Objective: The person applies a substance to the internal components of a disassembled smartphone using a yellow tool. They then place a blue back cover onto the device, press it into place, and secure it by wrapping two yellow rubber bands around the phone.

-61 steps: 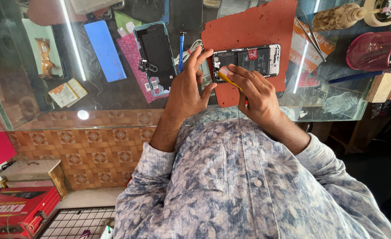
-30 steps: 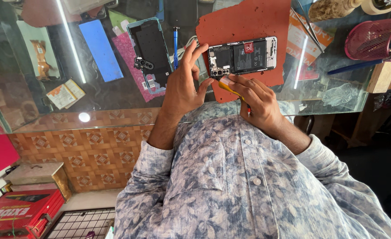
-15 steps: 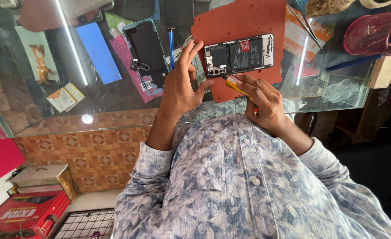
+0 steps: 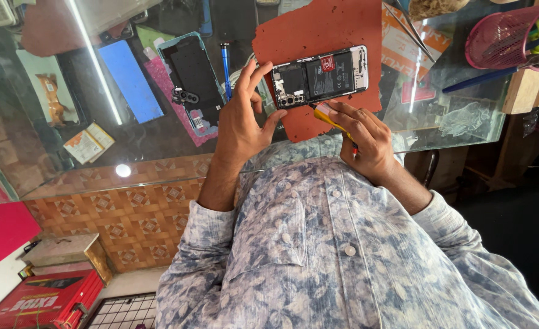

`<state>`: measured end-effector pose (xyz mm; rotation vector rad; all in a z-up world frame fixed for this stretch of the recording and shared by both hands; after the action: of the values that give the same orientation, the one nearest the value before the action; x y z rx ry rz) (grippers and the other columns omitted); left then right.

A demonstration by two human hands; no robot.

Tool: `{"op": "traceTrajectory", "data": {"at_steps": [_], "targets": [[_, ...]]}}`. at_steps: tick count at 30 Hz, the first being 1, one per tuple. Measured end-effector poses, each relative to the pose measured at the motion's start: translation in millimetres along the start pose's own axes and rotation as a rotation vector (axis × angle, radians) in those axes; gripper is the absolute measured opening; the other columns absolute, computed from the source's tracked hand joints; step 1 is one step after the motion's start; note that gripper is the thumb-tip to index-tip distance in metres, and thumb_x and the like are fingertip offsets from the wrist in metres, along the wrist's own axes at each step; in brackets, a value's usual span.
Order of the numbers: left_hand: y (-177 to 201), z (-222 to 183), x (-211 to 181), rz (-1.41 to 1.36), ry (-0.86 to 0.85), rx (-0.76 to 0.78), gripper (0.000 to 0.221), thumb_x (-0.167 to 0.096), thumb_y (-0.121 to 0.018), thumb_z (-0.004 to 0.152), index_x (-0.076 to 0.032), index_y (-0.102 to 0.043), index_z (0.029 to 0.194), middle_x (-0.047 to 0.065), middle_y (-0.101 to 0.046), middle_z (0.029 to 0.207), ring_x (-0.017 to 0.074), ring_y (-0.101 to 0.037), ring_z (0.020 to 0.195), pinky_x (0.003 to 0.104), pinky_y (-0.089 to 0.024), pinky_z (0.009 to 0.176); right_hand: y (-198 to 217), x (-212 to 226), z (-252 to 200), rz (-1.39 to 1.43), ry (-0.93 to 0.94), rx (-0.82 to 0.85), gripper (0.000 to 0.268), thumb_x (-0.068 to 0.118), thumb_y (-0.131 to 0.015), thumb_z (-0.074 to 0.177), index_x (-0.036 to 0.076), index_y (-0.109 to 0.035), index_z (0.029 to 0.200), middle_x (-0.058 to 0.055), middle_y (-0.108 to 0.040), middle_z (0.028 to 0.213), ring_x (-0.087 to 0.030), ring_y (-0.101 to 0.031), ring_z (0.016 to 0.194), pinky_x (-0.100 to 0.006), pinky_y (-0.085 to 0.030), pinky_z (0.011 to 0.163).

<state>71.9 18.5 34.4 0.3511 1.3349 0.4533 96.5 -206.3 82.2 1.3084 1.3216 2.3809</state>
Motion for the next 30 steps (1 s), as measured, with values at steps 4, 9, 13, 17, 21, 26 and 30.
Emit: {"op": "traceTrajectory", "data": {"at_steps": [4,9,13,17,21,26,30], "targets": [[-1,0,1,0.001,0.012,0.006,0.099,-0.023,-0.088,0.094,0.0,-0.018,0.16,0.009,-0.051,0.16,0.0161,-0.061,0.078,0.027,-0.056,0.071,3,-3,-4,0.005,-0.011,-0.022,0.057,-0.021,-0.061,0.075,0.0,-0.061,0.128,-0.018,-0.066,0.137,-0.031,-0.071,0.097,-0.04,-0.059,0.082],[-2,1,2,-0.002,0.013,0.008,0.099,-0.02,-0.089,0.092,-0.001,-0.019,0.16,0.01,-0.051,0.16,0.0157,-0.062,0.077,0.026,-0.056,0.07,6,-6,-8,-0.029,-0.053,-0.032,0.055,-0.02,-0.058,0.074,-0.001,-0.063,0.126,-0.018,-0.068,0.134,-0.031,-0.072,0.096,-0.04,-0.059,0.081],[0,3,-1,-0.002,0.018,0.001,0.1,-0.018,-0.09,0.091,-0.001,-0.02,0.16,0.009,-0.051,0.16,0.0153,-0.061,0.077,0.025,-0.056,0.07,11,-7,-8,-0.01,-0.061,-0.065,0.054,-0.019,-0.057,0.075,-0.001,-0.063,0.125,-0.019,-0.068,0.133,-0.033,-0.072,0.098,-0.041,-0.059,0.084],[0,1,-3,-0.008,0.036,0.006,0.099,-0.016,-0.09,0.09,-0.001,-0.021,0.159,0.008,-0.052,0.159,0.015,-0.061,0.076,0.026,-0.056,0.07,16,-6,-12,-0.009,-0.076,-0.085,0.053,-0.02,-0.056,0.077,-0.001,-0.062,0.126,-0.019,-0.068,0.132,-0.034,-0.073,0.102,-0.041,-0.059,0.087],[2,3,-5,-0.016,0.037,0.0,0.099,-0.015,-0.09,0.089,-0.002,-0.022,0.16,0.008,-0.053,0.158,0.0152,-0.061,0.077,0.026,-0.057,0.072,18,-7,-12,-0.028,-0.081,-0.102,0.053,-0.02,-0.055,0.076,-0.001,-0.062,0.126,-0.02,-0.068,0.132,-0.035,-0.073,0.104,-0.042,-0.059,0.087],[1,3,-4,-0.013,0.027,-0.008,0.098,-0.018,-0.09,0.09,-0.003,-0.022,0.159,0.009,-0.054,0.158,0.0144,-0.06,0.076,0.025,-0.056,0.07,21,-11,-15,-0.04,-0.097,-0.131,0.051,-0.021,-0.056,0.078,-0.001,-0.062,0.124,-0.019,-0.069,0.13,-0.034,-0.073,0.101,-0.04,-0.06,0.087],[1,3,-3,-0.017,0.033,-0.008,0.098,-0.02,-0.09,0.091,-0.003,-0.022,0.159,0.009,-0.055,0.157,0.0144,-0.06,0.075,0.025,-0.056,0.07,26,-13,-18,-0.074,-0.096,-0.184,0.048,-0.021,-0.057,0.079,0.0,-0.063,0.122,-0.019,-0.07,0.128,-0.035,-0.074,0.103,-0.04,-0.06,0.088]]}}
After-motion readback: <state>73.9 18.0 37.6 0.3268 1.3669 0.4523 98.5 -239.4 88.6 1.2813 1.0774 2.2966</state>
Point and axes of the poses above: each hand's wrist, its own z-axis towards the middle knuckle, its own y-axis out of the back of the hand, x = y × z, the point moved 7 cm from there along z, towards the middle knuckle
